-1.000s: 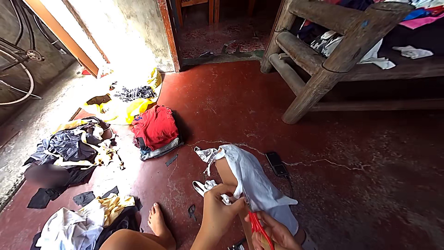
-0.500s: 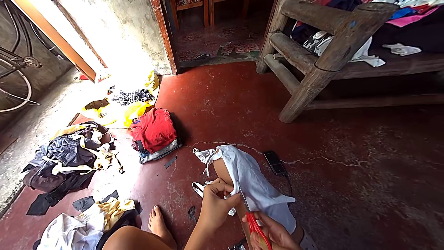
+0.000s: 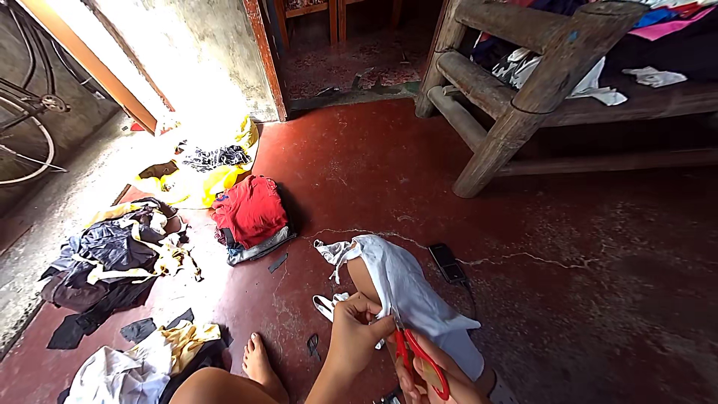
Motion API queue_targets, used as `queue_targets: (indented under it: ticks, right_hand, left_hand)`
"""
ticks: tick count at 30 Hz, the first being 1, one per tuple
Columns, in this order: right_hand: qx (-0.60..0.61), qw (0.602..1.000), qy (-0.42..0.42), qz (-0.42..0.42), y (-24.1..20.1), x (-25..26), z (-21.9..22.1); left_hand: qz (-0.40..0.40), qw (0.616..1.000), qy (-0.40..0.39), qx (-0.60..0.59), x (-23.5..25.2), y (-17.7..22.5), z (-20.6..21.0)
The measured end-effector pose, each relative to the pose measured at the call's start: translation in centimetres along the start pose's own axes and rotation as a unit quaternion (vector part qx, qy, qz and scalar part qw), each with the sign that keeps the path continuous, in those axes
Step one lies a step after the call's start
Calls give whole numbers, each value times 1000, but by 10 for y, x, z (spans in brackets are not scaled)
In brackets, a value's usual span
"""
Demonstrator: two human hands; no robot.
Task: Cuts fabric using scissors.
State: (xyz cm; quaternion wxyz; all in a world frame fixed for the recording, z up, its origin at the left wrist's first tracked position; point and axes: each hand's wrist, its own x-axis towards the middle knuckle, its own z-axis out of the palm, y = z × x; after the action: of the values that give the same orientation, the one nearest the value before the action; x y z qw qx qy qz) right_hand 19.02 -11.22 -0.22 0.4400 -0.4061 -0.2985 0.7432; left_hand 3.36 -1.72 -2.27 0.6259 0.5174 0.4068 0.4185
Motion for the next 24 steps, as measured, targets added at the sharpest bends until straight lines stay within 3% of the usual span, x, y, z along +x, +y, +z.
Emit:
queue_targets:
  ticks: [8,24]
  right_hand:
    - [-2,1000,8,10,-2,1,1]
    - [1,1000,15,-20,-2,-4,0]
  left_hand:
    - [46,996,5,71,0,-1,-1]
    - [36,994,10,105,1,-4,-5]
